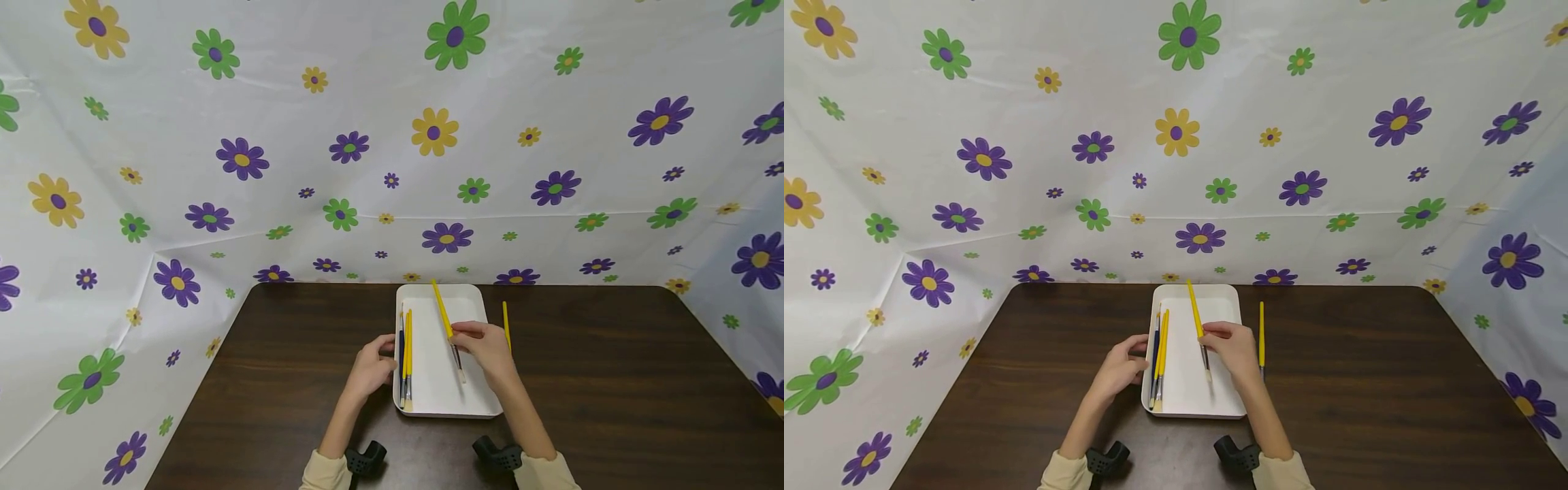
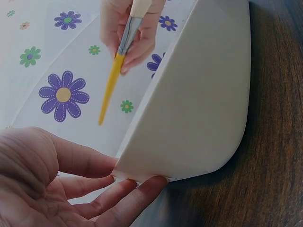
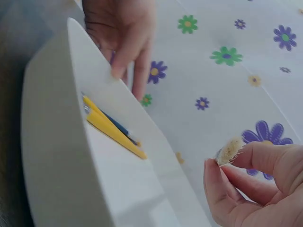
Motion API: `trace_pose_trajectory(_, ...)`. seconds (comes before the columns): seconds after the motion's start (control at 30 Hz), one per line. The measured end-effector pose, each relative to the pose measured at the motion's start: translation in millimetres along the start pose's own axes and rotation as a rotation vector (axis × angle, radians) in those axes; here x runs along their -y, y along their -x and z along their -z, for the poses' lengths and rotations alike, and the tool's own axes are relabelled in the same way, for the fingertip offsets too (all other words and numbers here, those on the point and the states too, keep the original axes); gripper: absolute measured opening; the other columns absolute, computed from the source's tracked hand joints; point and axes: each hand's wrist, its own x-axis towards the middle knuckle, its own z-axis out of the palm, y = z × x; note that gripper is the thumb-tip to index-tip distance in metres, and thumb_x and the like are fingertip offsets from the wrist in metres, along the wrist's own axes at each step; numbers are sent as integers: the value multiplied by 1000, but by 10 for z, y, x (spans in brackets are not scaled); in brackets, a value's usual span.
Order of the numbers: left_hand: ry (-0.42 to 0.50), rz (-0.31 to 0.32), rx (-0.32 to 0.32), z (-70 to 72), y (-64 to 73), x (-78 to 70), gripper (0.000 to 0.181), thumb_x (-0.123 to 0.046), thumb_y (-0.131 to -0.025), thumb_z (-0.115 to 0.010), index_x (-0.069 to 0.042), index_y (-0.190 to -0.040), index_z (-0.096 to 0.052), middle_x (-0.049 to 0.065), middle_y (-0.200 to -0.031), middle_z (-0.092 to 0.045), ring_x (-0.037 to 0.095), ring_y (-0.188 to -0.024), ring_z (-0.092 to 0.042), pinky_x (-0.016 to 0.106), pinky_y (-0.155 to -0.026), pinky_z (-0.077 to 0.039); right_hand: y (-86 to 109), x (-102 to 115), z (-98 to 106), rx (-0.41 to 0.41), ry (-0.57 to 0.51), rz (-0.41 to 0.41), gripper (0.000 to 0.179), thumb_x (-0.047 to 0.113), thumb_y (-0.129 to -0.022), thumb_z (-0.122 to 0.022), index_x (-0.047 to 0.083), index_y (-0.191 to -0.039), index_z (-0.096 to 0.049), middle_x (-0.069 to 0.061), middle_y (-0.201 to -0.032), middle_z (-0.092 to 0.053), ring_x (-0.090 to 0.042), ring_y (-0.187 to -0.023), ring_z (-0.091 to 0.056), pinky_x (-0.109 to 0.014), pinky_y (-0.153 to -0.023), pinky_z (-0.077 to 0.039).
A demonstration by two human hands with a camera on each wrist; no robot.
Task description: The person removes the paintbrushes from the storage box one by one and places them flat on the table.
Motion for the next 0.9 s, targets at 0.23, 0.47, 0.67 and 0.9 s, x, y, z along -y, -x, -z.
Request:
trace_pose_trajectory(0.23, -2, -1, 2, 2, -8, 5, 58, 8, -83, -60, 8, -141, -55, 25, -125, -61, 31, -95, -70, 40, -62, -61, -19, 51, 181, -21, -40, -19, 32, 2, -93, -74, -12, -122, -69, -22, -119, -69, -9, -86, -69, -18, -77, -57)
trace_pose_trajectory(0.47, -3, -3, 0, -1, -1, -2, 56, 8, -85, -60, 9, -141, -55, 26, -125, -61, 30, -93, -70, 40, -62, -61, -49, 34, 344, -39, -64, -8, 36, 1, -93, -74, -15, -125, -66, -15, -109, -73, -4, -82, -68, -18, -77, -57)
trace_pose_trajectory(0.67, -3, -7, 2, 1, 3, 4, 56, 9, -85, -61, 8, -141, -56, 26, -125, -61, 29, -91, -70, 39, -61, -61, -58, 17, 469, -42, -66, 0, 40, 3, -94, -73, -16, -128, -63, -14, -109, -74, -3, -81, -69, -18, -78, -58)
trace_pose_trajectory(0.9, 4, -11, 6, 4, -5, 13, 56, 8, -85, -61, 9, -141, -55, 26, -125, -61, 30, -92, -70, 39, -61, -61, -52, -1, 610, -58, -24, -4, 42, 3, -96, -72, -17, -130, -60, -21, -117, -71, -1, -81, -69, -17, -78, -57)
